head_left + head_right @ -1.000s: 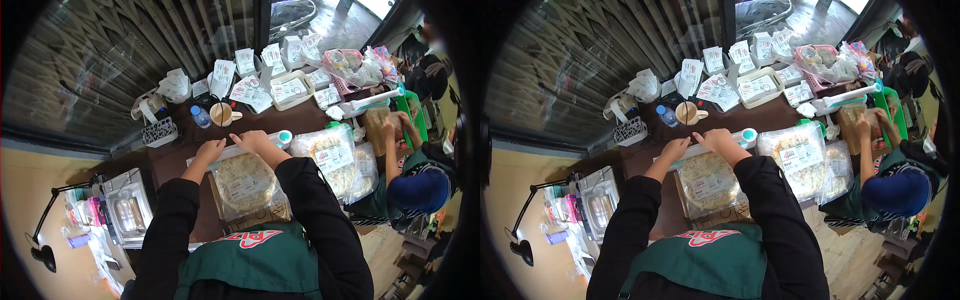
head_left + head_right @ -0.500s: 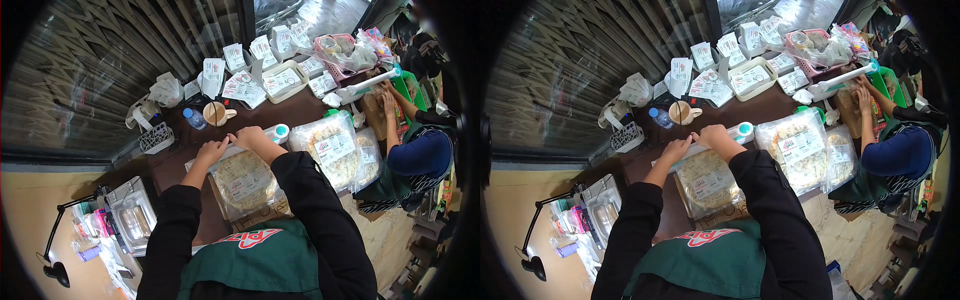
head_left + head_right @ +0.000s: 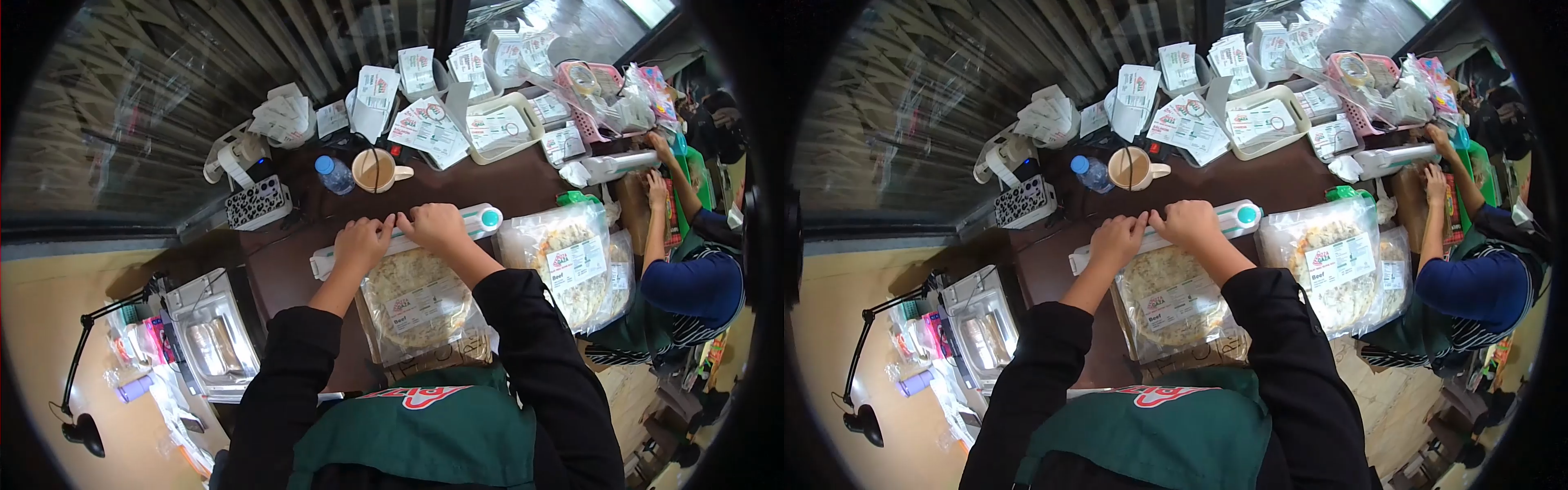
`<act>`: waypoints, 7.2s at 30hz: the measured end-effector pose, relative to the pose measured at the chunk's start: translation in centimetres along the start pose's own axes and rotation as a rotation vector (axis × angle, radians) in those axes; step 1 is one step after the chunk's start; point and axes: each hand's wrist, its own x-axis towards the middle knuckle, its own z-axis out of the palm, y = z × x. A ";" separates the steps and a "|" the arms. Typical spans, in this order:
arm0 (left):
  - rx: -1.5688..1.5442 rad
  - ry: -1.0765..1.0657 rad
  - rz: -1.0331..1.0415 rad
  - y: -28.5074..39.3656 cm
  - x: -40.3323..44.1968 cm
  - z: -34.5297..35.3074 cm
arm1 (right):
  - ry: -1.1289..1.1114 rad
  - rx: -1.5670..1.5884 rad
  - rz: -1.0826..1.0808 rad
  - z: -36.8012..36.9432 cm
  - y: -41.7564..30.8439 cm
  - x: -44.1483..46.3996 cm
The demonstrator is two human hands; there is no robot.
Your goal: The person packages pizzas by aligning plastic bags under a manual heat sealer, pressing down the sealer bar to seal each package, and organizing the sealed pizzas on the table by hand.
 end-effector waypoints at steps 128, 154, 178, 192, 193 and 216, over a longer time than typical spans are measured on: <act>-1.425 -0.468 -0.189 24.0 -28.9 15.4 | 0.484 1.408 0.874 1.7 44.9 -44.2; -1.251 0.266 -0.721 3.0 -56.2 6.9 | -0.775 0.368 -0.376 18.9 -7.4 -29.6; -1.344 0.153 -0.509 -7.3 -57.2 31.6 | -0.806 0.205 -0.513 21.8 -4.3 -28.8; -1.310 -0.356 -0.315 5.2 -35.5 9.0 | -0.223 0.908 0.411 10.9 16.9 -43.7; -1.330 -0.369 -0.295 7.2 -34.1 8.2 | -0.182 0.944 0.494 10.3 18.3 -44.7; -1.528 -0.146 -0.495 22.3 -19.8 12.8 | 0.569 1.975 0.948 1.9 36.3 -44.9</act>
